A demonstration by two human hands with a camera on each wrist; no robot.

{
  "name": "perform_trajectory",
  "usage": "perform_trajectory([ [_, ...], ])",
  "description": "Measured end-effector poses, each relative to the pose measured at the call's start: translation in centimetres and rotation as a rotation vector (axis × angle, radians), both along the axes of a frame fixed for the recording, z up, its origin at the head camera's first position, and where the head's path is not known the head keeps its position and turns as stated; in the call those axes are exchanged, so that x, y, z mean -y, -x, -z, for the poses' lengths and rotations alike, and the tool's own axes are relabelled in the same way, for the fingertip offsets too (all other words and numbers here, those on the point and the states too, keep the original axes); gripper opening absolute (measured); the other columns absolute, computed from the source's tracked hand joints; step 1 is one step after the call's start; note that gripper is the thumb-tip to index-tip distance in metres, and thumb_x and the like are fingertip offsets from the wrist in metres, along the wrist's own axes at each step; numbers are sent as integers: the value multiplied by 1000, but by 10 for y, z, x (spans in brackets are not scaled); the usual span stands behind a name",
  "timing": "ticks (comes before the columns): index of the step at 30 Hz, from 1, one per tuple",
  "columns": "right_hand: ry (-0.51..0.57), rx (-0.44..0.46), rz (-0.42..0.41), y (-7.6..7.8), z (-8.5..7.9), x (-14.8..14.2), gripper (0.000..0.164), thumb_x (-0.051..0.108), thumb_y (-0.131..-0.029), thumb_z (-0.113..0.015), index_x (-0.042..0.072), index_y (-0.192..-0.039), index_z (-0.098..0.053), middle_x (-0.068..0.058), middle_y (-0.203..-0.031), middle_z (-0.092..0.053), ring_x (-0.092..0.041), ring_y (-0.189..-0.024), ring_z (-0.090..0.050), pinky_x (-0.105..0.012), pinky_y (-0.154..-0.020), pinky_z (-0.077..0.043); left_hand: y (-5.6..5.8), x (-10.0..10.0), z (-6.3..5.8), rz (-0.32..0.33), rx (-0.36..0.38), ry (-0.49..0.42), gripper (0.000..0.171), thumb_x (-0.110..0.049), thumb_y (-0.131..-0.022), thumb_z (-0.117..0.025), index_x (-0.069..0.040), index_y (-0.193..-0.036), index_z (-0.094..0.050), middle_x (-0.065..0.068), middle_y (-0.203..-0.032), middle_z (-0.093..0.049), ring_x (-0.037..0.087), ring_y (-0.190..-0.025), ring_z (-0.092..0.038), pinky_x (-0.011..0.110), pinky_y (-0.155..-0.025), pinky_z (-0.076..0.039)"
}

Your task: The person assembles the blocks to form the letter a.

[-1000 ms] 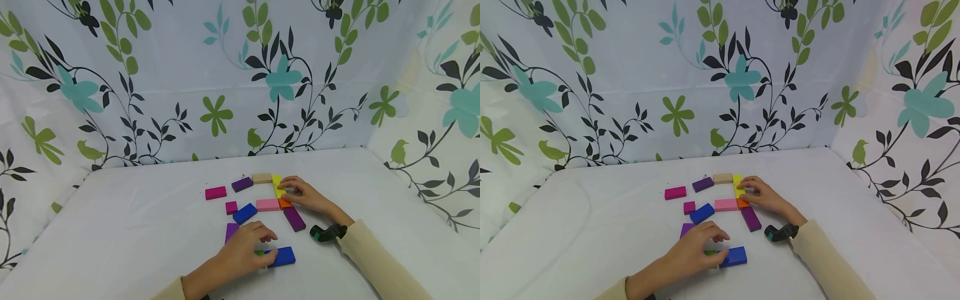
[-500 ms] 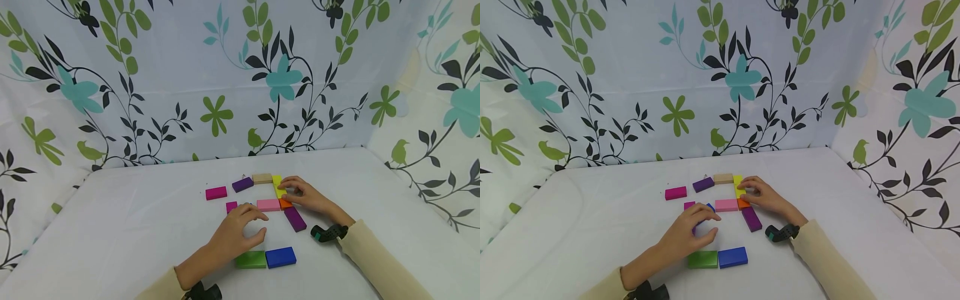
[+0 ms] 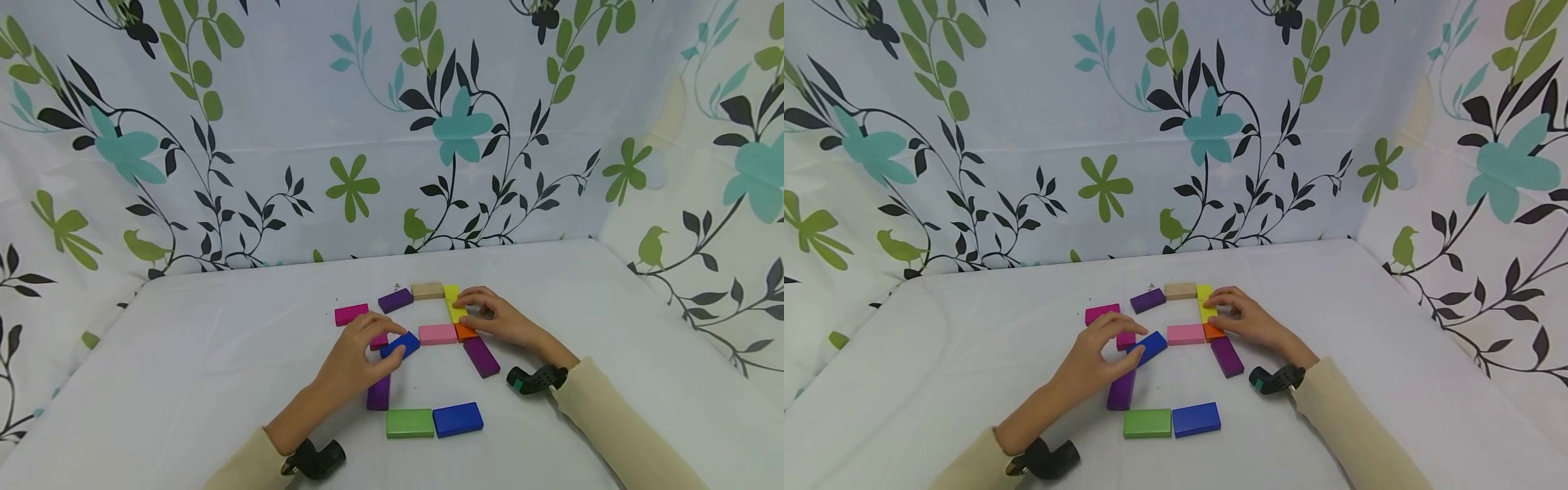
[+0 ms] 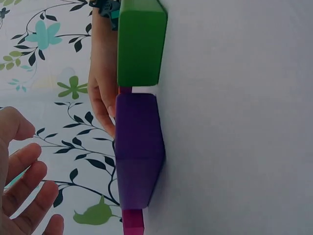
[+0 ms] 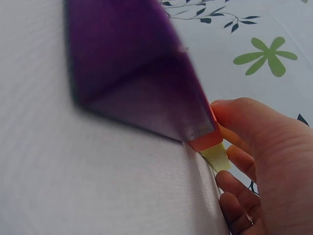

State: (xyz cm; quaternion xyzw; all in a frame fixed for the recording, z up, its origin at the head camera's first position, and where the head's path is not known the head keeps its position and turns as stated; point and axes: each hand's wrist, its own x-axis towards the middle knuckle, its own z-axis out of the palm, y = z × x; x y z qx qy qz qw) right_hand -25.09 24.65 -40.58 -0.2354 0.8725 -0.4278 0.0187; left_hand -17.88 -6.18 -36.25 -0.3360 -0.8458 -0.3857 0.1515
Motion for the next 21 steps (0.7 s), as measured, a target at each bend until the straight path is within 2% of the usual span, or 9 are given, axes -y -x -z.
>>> perform_trajectory([
  [4,3,-2,5,0,0,-2,32,19,-93,-66,9,-124,-65,-14,-138,-47,-31,-125,-44,-41,-97,-41,6,5,1,-13,4,4,19,-13,-84,-73,-10,-103,-72,-1,-106,-65,17,-107,-58,44,-90,-52],
  [11,2,-3,7,-2,0,-1,33,19,-93,-66,10,-124,-64,-13,-139,-47,-30,-125,-43,-38,-96,-41,16,15,2,23,-18,-4,17,-12,-84,-73,-10,-101,-72,-3,-103,-66,16,-106,-59,50,-93,-47],
  [17,-8,-15,-5,-2,0,1,33,20,-93,-66,11,-125,-64,-13,-139,-47,-30,-125,-43,-35,-96,-41,29,28,10,5,56,-32,20,-9,-86,-73,-7,-106,-71,0,-106,-66,21,-109,-57,49,-94,-48],
  [21,-17,-28,2,-2,0,0,32,20,-93,-66,11,-124,-65,-13,-138,-48,-30,-125,-44,-35,-96,-42,40,34,14,-36,130,-28,24,-11,-87,-72,-7,-111,-70,3,-111,-65,23,-110,-57,50,-94,-49],
])
